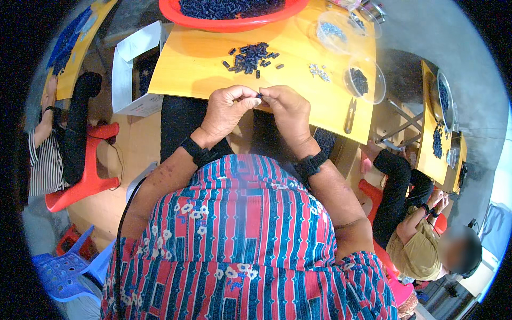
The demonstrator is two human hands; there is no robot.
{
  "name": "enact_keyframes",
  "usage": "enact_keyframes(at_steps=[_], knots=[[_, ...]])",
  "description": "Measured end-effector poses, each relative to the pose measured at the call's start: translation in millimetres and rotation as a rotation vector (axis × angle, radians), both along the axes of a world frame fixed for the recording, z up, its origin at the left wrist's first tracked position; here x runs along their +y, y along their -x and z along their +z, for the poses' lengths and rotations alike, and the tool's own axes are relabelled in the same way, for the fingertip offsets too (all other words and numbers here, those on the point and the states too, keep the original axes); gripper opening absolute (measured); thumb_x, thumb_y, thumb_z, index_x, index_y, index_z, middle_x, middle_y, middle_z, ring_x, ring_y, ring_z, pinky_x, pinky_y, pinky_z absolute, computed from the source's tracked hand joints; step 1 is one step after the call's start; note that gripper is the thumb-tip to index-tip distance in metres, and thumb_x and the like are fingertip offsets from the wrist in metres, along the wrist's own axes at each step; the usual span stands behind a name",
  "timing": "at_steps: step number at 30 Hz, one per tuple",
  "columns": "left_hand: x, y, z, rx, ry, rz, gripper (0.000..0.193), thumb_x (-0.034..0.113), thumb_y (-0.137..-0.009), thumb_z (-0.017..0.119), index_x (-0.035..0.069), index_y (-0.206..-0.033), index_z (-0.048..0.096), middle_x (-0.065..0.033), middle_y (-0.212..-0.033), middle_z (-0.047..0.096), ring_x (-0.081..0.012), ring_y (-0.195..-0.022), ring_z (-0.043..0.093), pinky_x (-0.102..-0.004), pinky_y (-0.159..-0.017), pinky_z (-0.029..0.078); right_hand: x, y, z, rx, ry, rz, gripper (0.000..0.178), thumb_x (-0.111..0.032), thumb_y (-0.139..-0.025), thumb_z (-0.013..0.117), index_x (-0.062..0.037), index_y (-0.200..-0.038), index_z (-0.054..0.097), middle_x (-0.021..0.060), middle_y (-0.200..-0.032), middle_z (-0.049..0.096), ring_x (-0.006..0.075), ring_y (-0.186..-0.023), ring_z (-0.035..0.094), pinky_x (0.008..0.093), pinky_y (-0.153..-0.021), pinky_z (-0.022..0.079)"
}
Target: The person picks up a blue plastic piece and a metal pin by hand, inserts the pin into the piece, and then uses shears to trim the end of the pin before placing the assembled component onto the table.
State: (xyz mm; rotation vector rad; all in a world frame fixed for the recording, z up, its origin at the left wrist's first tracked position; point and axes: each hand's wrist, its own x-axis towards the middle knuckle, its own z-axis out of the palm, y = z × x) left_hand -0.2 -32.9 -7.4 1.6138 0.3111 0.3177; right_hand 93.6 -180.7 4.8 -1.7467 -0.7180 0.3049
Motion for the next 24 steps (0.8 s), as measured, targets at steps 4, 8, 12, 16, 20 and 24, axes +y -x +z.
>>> enact_keyframes(at_steps=[4, 8, 12, 16, 20, 24], knots=[[-0.2, 1.7, -1.4, 0.018, -0.034, 0.005, 0.01, 0.008, -0.087, 0.071, -0.001, -0.092, 0.071, -0.0022, -0.082, 0.071, -0.0072, -0.077, 0.062, -0.0234, -0.072, 0.051, 0.0, 0.0, -1.3, -0.128, 0.002, 0.019, 0.011, 0.0, -0.086, 0.07, -0.0002, -0.096, 0.073, 0.0089, -0.091, 0.071, 0.0153, -0.084, 0.067, 0.0263, -0.076, 0.055], [-0.4, 1.6, 1.3, 0.011, -0.008, 0.011, 0.009, 0.007, -0.086, 0.071, -0.001, -0.092, 0.071, -0.0024, -0.083, 0.071, -0.0073, -0.077, 0.062, -0.0232, -0.072, 0.051, -1.1, -1.2, 0.9, 0.084, -0.035, 0.023, 0.012, -0.002, -0.086, 0.07, 0.0014, -0.096, 0.073, 0.0088, -0.091, 0.071, 0.0144, -0.084, 0.067, 0.0262, -0.076, 0.055], [0.4, 0.6, 4.8, 0.025, -0.017, -0.002, 0.01, 0.007, -0.085, 0.072, -0.001, -0.091, 0.071, -0.0026, -0.083, 0.071, -0.0075, -0.078, 0.063, -0.0231, -0.072, 0.051, -2.1, -5.1, 6.9, 0.22, -0.047, 0.029, 0.012, -0.004, -0.087, 0.069, 0.0028, -0.096, 0.073, 0.0084, -0.091, 0.071, 0.0135, -0.083, 0.067, 0.026, -0.075, 0.055], [2.9, -0.1, 3.2, 0.031, -0.008, -0.024, 0.01, 0.006, -0.086, 0.071, -0.002, -0.091, 0.071, -0.0028, -0.084, 0.071, -0.0078, -0.078, 0.063, -0.023, -0.072, 0.051, -0.8, -9.9, 8.6, 0.334, 0.016, 0.063, 0.012, -0.006, -0.09, 0.067, 0.0025, -0.095, 0.072, 0.0074, -0.091, 0.071, 0.0129, -0.08, 0.067, 0.0258, -0.074, 0.055], [6.5, -0.6, 3.0, 0.043, -0.064, -0.065, 0.01, 0.006, -0.086, 0.071, -0.002, -0.092, 0.072, -0.0036, -0.085, 0.072, -0.008, -0.079, 0.064, -0.0234, -0.073, 0.052, 1.3, -10.3, 13.0, 0.542, -0.011, 0.053, 0.012, -0.006, -0.092, 0.065, 0.0026, -0.098, 0.07, 0.007, -0.09, 0.071, 0.0132, -0.081, 0.067, 0.0265, -0.074, 0.056], [7.0, -0.8, 2.6, 0.049, -0.021, -0.1, 0.011, 0.006, -0.087, 0.069, -0.002, -0.093, 0.072, -0.0047, -0.084, 0.072, -0.0087, -0.08, 0.065, -0.024, -0.073, 0.052, -1.3, -14.3, 3.6, 0.568, -0.059, 0.096, 0.012, -0.005, -0.092, 0.063, 0.0031, -0.099, 0.069, 0.0076, -0.089, 0.07, 0.0142, -0.083, 0.067, 0.0279, -0.077, 0.057]])
